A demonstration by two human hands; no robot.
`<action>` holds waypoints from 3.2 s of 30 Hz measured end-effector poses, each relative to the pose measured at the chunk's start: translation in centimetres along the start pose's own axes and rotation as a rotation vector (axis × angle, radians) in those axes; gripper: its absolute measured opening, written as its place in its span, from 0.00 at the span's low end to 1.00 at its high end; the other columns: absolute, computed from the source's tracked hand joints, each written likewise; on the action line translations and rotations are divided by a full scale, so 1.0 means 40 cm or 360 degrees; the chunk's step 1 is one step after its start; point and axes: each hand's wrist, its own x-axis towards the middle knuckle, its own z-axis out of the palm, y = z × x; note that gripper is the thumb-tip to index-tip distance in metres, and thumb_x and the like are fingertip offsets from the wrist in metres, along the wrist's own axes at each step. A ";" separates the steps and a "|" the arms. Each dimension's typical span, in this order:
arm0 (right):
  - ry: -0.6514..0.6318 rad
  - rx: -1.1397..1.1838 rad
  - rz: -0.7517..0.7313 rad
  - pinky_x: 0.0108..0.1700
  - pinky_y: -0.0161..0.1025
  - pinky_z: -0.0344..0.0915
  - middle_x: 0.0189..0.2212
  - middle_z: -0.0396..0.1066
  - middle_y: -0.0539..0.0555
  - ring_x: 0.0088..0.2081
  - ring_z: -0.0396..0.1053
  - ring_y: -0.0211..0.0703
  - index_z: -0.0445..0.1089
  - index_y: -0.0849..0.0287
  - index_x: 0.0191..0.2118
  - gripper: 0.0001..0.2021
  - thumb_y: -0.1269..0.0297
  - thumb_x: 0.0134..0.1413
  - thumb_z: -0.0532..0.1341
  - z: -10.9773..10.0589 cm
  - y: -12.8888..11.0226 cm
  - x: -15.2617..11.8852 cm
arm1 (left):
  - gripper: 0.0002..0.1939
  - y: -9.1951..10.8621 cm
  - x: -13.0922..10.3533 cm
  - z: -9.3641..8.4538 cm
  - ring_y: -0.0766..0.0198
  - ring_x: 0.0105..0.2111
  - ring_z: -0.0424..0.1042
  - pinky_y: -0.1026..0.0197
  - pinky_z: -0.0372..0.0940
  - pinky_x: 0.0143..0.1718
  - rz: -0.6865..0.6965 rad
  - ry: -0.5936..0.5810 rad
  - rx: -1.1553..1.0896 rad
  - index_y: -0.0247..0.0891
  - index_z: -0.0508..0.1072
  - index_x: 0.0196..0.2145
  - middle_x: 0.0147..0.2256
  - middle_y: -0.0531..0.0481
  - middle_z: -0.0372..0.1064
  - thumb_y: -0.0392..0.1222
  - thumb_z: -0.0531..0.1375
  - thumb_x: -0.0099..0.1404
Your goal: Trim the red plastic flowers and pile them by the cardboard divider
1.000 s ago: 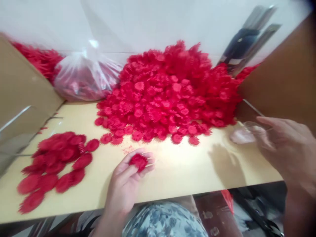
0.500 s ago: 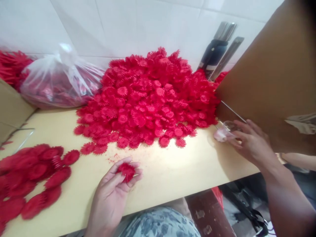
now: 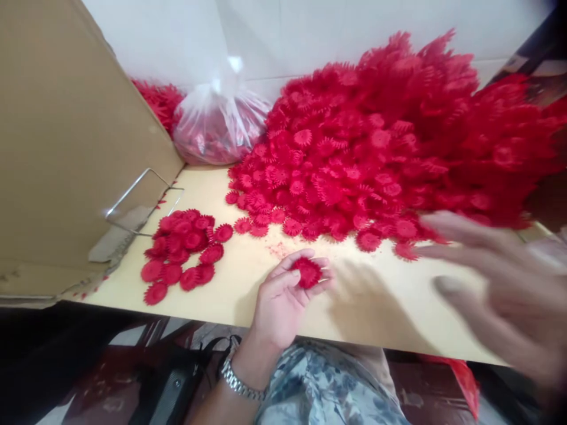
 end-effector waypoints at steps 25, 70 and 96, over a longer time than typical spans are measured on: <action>-0.0087 0.0480 -0.0543 0.41 0.40 0.69 0.39 0.71 0.59 0.41 0.69 0.43 0.68 0.59 0.44 0.10 0.72 0.57 0.55 0.199 -0.201 0.145 | 0.17 -0.013 -0.015 -0.043 0.74 0.08 0.58 0.75 0.47 0.06 0.0141 0.0383 0.0529 0.35 0.63 0.23 0.14 0.56 0.65 0.50 0.64 0.52; 0.0160 0.0198 -0.0278 0.36 0.41 0.62 0.29 0.68 0.56 0.32 0.64 0.44 0.71 0.61 0.34 0.10 0.71 0.54 0.52 0.285 -0.199 0.468 | 0.16 0.088 -0.010 -0.070 0.71 0.12 0.62 0.71 0.53 0.09 0.0409 0.0531 0.0495 0.35 0.65 0.24 0.15 0.57 0.63 0.52 0.62 0.54; -0.0944 0.1158 -0.0361 0.24 0.30 0.54 0.21 0.61 0.46 0.24 0.58 0.32 0.64 0.61 0.26 0.06 0.66 0.50 0.61 0.287 -0.283 0.416 | 0.22 0.117 0.042 -0.060 0.77 0.11 0.51 0.71 0.47 0.11 0.0745 0.0673 0.0853 0.36 0.59 0.17 0.12 0.61 0.51 0.56 0.62 0.53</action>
